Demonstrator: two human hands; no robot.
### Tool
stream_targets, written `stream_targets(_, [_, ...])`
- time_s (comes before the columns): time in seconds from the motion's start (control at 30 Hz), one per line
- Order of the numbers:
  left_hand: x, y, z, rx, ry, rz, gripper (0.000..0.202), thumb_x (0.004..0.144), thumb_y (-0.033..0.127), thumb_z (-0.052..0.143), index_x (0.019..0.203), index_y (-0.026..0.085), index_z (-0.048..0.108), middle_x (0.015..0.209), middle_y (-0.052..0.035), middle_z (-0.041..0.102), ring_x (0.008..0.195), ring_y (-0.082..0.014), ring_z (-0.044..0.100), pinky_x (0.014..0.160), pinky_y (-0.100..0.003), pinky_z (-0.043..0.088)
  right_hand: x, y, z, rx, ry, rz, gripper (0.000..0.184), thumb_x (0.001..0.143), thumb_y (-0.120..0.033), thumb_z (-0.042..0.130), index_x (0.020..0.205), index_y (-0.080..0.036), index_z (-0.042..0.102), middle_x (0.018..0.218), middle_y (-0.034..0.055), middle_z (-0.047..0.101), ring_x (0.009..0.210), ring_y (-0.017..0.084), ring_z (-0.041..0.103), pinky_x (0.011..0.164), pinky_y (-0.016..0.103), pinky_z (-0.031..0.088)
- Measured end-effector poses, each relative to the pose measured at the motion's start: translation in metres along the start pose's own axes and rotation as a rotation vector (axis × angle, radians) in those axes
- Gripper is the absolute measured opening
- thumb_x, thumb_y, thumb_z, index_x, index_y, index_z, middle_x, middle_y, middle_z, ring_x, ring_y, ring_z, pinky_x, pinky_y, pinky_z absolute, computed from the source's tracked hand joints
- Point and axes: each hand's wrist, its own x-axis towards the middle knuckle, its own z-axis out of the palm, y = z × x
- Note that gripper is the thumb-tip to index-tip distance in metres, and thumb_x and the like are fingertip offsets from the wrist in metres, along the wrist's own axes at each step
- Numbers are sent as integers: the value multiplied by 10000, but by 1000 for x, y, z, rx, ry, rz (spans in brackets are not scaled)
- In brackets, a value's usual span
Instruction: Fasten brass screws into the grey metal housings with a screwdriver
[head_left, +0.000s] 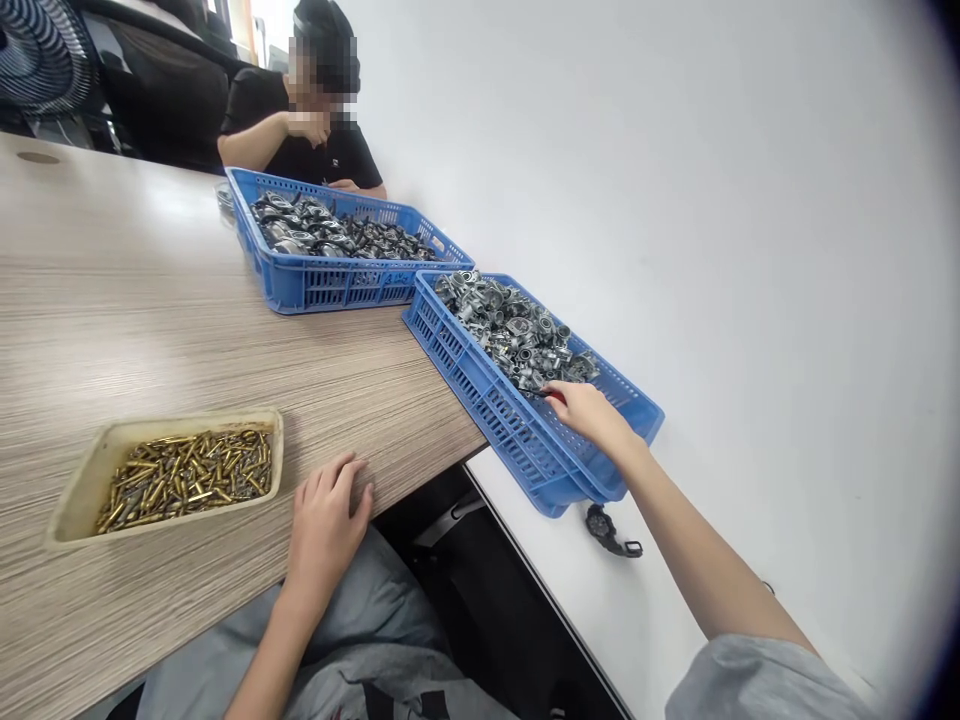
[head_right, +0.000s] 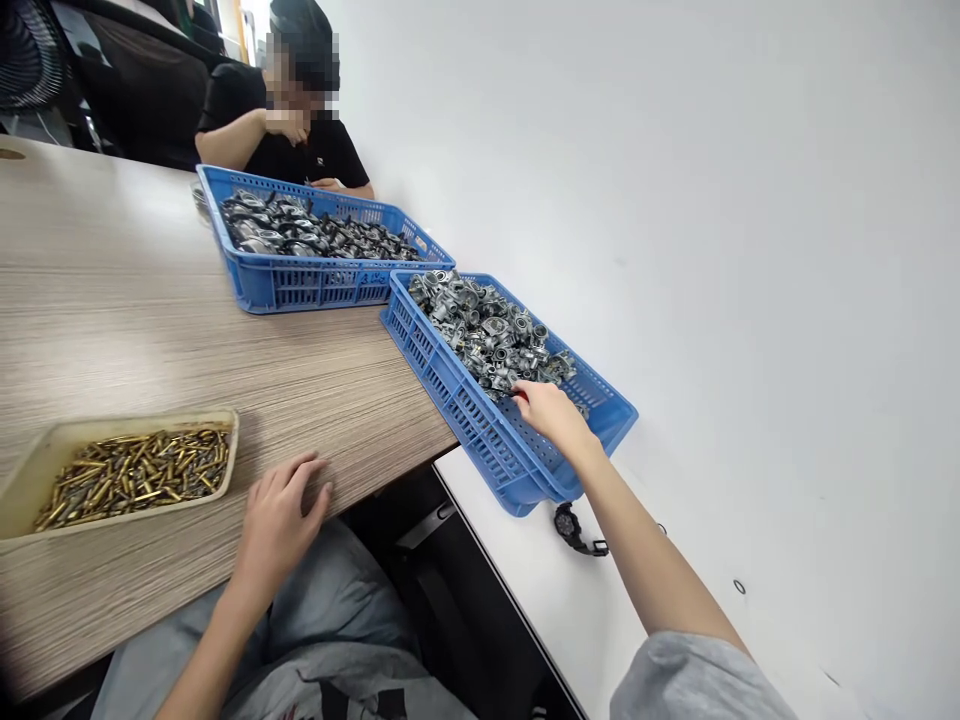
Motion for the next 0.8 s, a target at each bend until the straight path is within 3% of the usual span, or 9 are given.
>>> stream_targets(0.17, [0, 1, -1, -9, 1, 8, 288, 1029, 286, 545, 1277, 201, 663, 1402, -113, 672, 1252, -321, 617, 1064, -477, 455, -7, 8, 6, -99, -51, 92, 249, 1029, -216, 510, 1107, -185, 744, 1055, 154, 798, 951, 295, 754, 776, 327, 483])
stream_targets(0.3, [0, 1, -1, 7, -1, 18, 277, 1024, 276, 552, 1268, 202, 662, 1398, -110, 674, 1239, -324, 617, 1041, -478, 460, -9, 28, 24, 9, -104, 190, 227, 1065, -271, 506, 1131, -174, 700, 1110, 170, 782, 1052, 303, 732, 844, 321, 472])
stream_targets(0.53, [1, 1, -2, -8, -2, 28, 255, 1024, 277, 562, 1253, 217, 656, 1368, -95, 690, 1239, -317, 614, 1044, -470, 450, 20, 40, 58, 173, -210, 299, 278, 1063, -309, 532, 878, -162, 679, 965, 183, 759, 980, 295, 717, 855, 319, 463])
stream_targets(0.63, [1, 2, -1, -31, -3, 11, 254, 1017, 264, 570, 1252, 216, 655, 1363, -98, 692, 1248, -313, 615, 1056, -471, 447, 31, 40, 67, 303, -261, 344, 350, 1050, -305, 539, 730, -185, 612, 781, 123, 695, 803, 247, 672, 771, 310, 472])
stream_targets(0.8, [0, 2, 0, -44, 0, 4, 248, 1011, 250, 582, 1246, 218, 654, 1362, -93, 695, 1259, -304, 616, 1052, -469, 450, 27, 43, 70, 594, -326, 401, 472, 1035, -539, 533, 688, -220, 502, 582, -25, 463, 537, 137, 440, 539, 253, 414])
